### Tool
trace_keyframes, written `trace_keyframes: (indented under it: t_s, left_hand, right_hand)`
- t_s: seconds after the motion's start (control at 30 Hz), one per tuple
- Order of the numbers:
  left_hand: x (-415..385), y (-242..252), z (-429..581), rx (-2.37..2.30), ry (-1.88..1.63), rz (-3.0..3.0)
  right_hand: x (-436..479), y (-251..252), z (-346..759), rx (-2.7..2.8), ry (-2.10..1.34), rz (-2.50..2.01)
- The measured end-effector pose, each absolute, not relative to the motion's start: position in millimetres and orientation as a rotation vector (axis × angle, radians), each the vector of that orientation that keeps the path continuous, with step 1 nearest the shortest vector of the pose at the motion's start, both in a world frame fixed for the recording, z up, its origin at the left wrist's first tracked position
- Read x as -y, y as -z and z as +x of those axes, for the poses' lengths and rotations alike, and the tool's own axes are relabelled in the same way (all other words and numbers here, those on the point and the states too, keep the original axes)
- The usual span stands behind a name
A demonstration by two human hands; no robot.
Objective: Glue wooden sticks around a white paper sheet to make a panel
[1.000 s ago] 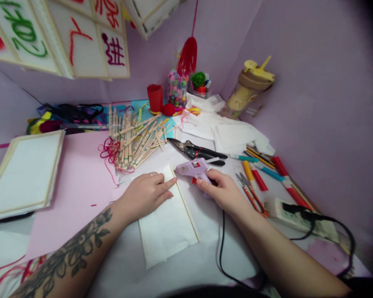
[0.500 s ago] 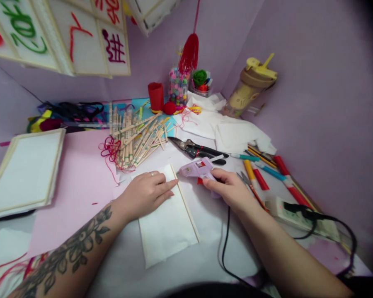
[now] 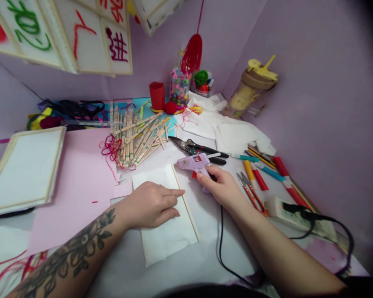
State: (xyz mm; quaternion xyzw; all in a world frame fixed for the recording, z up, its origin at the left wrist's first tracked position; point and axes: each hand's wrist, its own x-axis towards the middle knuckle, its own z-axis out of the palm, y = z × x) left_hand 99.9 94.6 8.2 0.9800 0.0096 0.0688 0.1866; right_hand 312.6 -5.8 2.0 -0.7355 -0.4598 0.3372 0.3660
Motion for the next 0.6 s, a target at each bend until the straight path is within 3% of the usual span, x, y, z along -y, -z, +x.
trace_keyframes:
  t_s: [0.6]
  left_hand:
    - [-97.6, -13.4, 102.6, -0.137, -0.055, 2.665]
  right_hand:
    - [9.0, -5.3, 315.1, 1.201, -0.97, -1.88]
